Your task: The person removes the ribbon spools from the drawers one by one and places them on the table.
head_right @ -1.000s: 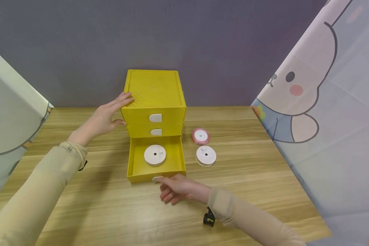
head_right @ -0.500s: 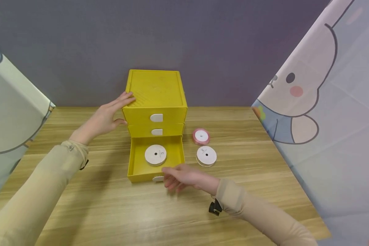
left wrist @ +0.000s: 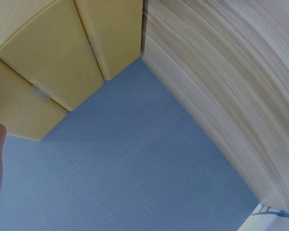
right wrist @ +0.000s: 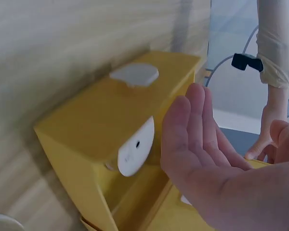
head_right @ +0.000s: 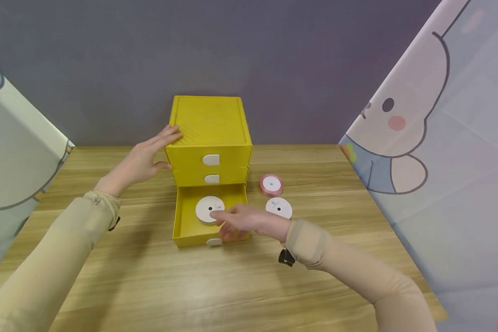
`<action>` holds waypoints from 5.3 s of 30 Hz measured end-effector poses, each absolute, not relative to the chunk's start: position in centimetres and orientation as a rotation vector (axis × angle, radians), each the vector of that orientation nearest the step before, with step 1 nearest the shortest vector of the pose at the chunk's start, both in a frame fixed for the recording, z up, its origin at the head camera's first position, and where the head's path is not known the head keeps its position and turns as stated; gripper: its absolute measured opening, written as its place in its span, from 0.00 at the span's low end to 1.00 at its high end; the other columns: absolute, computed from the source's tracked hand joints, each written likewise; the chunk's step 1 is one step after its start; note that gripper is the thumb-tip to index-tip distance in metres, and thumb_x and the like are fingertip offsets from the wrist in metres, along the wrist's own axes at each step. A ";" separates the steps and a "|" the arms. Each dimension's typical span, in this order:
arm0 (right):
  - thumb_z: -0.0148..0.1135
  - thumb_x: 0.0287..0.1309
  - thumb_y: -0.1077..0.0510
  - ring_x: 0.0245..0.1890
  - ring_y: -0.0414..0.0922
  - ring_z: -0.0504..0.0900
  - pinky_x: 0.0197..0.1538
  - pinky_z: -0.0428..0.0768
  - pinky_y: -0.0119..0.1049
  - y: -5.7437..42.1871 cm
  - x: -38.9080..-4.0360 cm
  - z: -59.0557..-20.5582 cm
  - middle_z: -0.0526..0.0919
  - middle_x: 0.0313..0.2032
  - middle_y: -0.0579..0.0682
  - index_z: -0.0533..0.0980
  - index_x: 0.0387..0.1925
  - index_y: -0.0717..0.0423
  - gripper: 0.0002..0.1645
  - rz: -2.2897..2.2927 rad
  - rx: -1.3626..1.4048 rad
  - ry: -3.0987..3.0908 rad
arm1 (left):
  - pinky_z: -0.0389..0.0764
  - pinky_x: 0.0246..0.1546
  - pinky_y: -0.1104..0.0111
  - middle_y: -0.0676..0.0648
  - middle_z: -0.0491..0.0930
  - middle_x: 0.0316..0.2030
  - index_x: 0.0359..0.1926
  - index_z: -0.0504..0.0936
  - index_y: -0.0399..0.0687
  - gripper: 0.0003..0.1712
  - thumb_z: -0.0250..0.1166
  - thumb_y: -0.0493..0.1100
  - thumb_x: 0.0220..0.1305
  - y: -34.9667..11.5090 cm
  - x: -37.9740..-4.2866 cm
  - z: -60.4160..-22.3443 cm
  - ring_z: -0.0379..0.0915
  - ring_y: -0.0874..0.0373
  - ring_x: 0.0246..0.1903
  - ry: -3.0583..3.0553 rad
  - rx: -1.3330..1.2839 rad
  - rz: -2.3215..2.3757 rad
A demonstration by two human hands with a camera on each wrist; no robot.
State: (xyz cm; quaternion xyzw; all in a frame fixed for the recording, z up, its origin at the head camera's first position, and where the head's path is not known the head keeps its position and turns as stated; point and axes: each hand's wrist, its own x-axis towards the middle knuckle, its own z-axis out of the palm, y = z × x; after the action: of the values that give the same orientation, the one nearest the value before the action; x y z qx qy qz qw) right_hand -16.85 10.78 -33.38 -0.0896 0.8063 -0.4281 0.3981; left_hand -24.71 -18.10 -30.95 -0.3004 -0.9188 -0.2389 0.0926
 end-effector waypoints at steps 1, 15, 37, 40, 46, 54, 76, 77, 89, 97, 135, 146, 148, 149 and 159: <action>0.49 0.67 0.40 0.38 0.46 0.86 0.41 0.85 0.38 10.6 -17.2 -33.2 0.88 0.40 0.55 0.79 0.49 0.63 0.31 -1.076 -0.228 2.048 | 0.76 0.59 0.53 0.51 0.47 0.76 0.74 0.56 0.50 0.49 0.69 0.29 0.53 -18.1 -24.7 -31.0 0.42 0.51 0.76 -2.731 -0.889 -0.712; 0.49 0.66 0.37 0.45 0.51 0.86 0.47 0.84 0.42 7.1 -20.6 -31.8 0.88 0.42 0.54 0.78 0.51 0.61 0.33 -0.921 -0.287 2.108 | 0.74 0.62 0.52 0.50 0.47 0.76 0.73 0.57 0.50 0.49 0.68 0.28 0.53 -18.2 -24.7 -31.1 0.42 0.51 0.76 -2.718 -0.898 -0.724; 0.54 0.61 0.34 0.41 0.45 0.82 0.47 0.82 0.41 5.0 -22.8 -33.3 0.85 0.46 0.55 0.74 0.57 0.59 0.37 -0.794 -0.259 2.229 | 0.76 0.60 0.52 0.49 0.48 0.76 0.73 0.58 0.49 0.48 0.69 0.29 0.53 -18.3 -24.6 -31.2 0.43 0.50 0.76 -2.688 -0.920 -0.711; 0.55 0.61 0.35 0.34 0.44 0.76 0.37 0.76 0.35 4.8 -22.9 -33.5 0.83 0.46 0.58 0.73 0.57 0.59 0.36 -0.774 -0.294 2.258 | 0.75 0.60 0.52 0.49 0.48 0.76 0.73 0.58 0.50 0.49 0.69 0.29 0.53 -18.3 -24.7 -31.2 0.43 0.50 0.76 -2.686 -0.919 -0.709; 0.56 0.62 0.38 0.52 0.48 0.76 0.56 0.78 0.42 4.7 -23.0 -34.1 0.74 0.60 0.57 0.69 0.62 0.61 0.38 -0.731 -0.358 2.323 | 0.75 0.61 0.53 0.50 0.48 0.76 0.73 0.58 0.50 0.49 0.69 0.29 0.53 -18.3 -24.8 -31.2 0.43 0.51 0.76 -2.690 -0.914 -0.714; 0.67 0.55 0.44 0.66 0.52 0.67 0.68 0.70 0.44 4.6 -23.0 -34.9 0.66 0.68 0.57 0.64 0.66 0.63 0.44 -0.711 -0.399 2.375 | 0.78 0.56 0.53 0.50 0.48 0.76 0.73 0.57 0.50 0.49 0.68 0.28 0.53 -18.3 -24.8 -31.2 0.42 0.52 0.76 -2.706 -0.901 -0.724; 0.74 0.45 0.46 0.60 0.52 0.72 0.62 0.75 0.43 3.2 -23.7 -36.6 0.71 0.63 0.56 0.60 0.69 0.57 0.53 -0.445 -0.524 2.417 | 0.78 0.56 0.53 0.51 0.48 0.76 0.73 0.58 0.50 0.49 0.69 0.28 0.53 -18.1 -25.0 -31.2 0.42 0.53 0.76 -2.702 -0.906 -0.725; 0.74 0.45 0.45 0.60 0.53 0.71 0.62 0.75 0.43 3.2 -23.6 -36.7 0.72 0.62 0.55 0.60 0.69 0.56 0.53 -0.424 -0.521 2.425 | 0.79 0.56 0.53 0.51 0.48 0.76 0.73 0.58 0.50 0.49 0.69 0.28 0.53 -18.1 -25.0 -31.2 0.42 0.53 0.76 -2.701 -0.908 -0.727; 0.78 0.40 0.46 0.60 0.59 0.64 0.60 0.72 0.51 3.2 -23.3 -38.1 0.66 0.61 0.63 0.59 0.70 0.50 0.56 -0.383 -0.435 2.474 | 0.79 0.56 0.54 0.51 0.48 0.76 0.73 0.57 0.50 0.49 0.69 0.29 0.53 -18.2 -24.8 -31.1 0.42 0.52 0.76 -2.707 -0.912 -0.710; 0.78 0.39 0.46 0.61 0.59 0.63 0.61 0.72 0.51 2.9 -23.1 -38.2 0.66 0.61 0.64 0.59 0.70 0.51 0.58 -0.335 -0.443 2.497 | 0.78 0.56 0.54 0.50 0.49 0.76 0.73 0.58 0.49 0.49 0.69 0.28 0.52 -18.3 -24.6 -31.0 0.43 0.52 0.76 -2.699 -0.906 -0.709; 0.78 0.41 0.55 0.54 0.49 0.70 0.53 0.77 0.39 3.8 -21.7 -36.1 0.75 0.55 0.55 0.63 0.63 0.57 0.49 -0.405 -0.592 2.456 | 0.79 0.55 0.52 0.48 0.51 0.75 0.72 0.59 0.48 0.49 0.69 0.26 0.51 -18.2 -24.6 -31.1 0.45 0.51 0.75 -2.672 -0.909 -0.720; 0.80 0.36 0.54 0.55 0.51 0.70 0.53 0.77 0.43 5.2 -20.6 -33.4 0.74 0.57 0.57 0.63 0.66 0.57 0.54 -0.462 -0.673 2.476 | 0.80 0.54 0.53 0.47 0.51 0.75 0.72 0.59 0.47 0.48 0.69 0.26 0.51 -18.3 -24.5 -31.2 0.45 0.50 0.75 -2.674 -0.918 -0.724; 0.80 0.35 0.55 0.56 0.52 0.70 0.54 0.77 0.43 5.5 -20.5 -32.9 0.74 0.57 0.57 0.63 0.66 0.57 0.54 -0.460 -0.692 2.484 | 0.81 0.52 0.54 0.47 0.51 0.75 0.72 0.59 0.47 0.48 0.68 0.27 0.52 -18.3 -24.5 -31.2 0.45 0.50 0.75 -2.671 -0.920 -0.721; 0.80 0.35 0.55 0.56 0.52 0.70 0.55 0.77 0.44 5.7 -20.4 -32.7 0.74 0.58 0.56 0.63 0.66 0.57 0.55 -0.457 -0.703 2.486 | 0.81 0.51 0.54 0.47 0.51 0.75 0.72 0.59 0.47 0.48 0.68 0.27 0.52 -18.3 -24.5 -31.1 0.45 0.50 0.75 -2.671 -0.921 -0.718; 0.80 0.35 0.55 0.53 0.52 0.70 0.51 0.75 0.40 8.3 -19.9 -31.3 0.72 0.56 0.60 0.63 0.66 0.56 0.54 -0.576 -0.622 2.481 | 0.79 0.55 0.54 0.50 0.48 0.76 0.73 0.57 0.49 0.49 0.68 0.27 0.53 -18.2 -24.6 -31.0 0.43 0.52 0.76 -2.696 -0.906 -0.715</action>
State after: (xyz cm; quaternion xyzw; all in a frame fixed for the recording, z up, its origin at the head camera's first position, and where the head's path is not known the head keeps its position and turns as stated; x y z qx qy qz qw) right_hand -19.88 8.34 -31.26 -0.2293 0.9144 -0.2123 0.2572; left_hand -24.58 -18.15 -31.00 -0.3074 -0.9143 -0.2424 0.1041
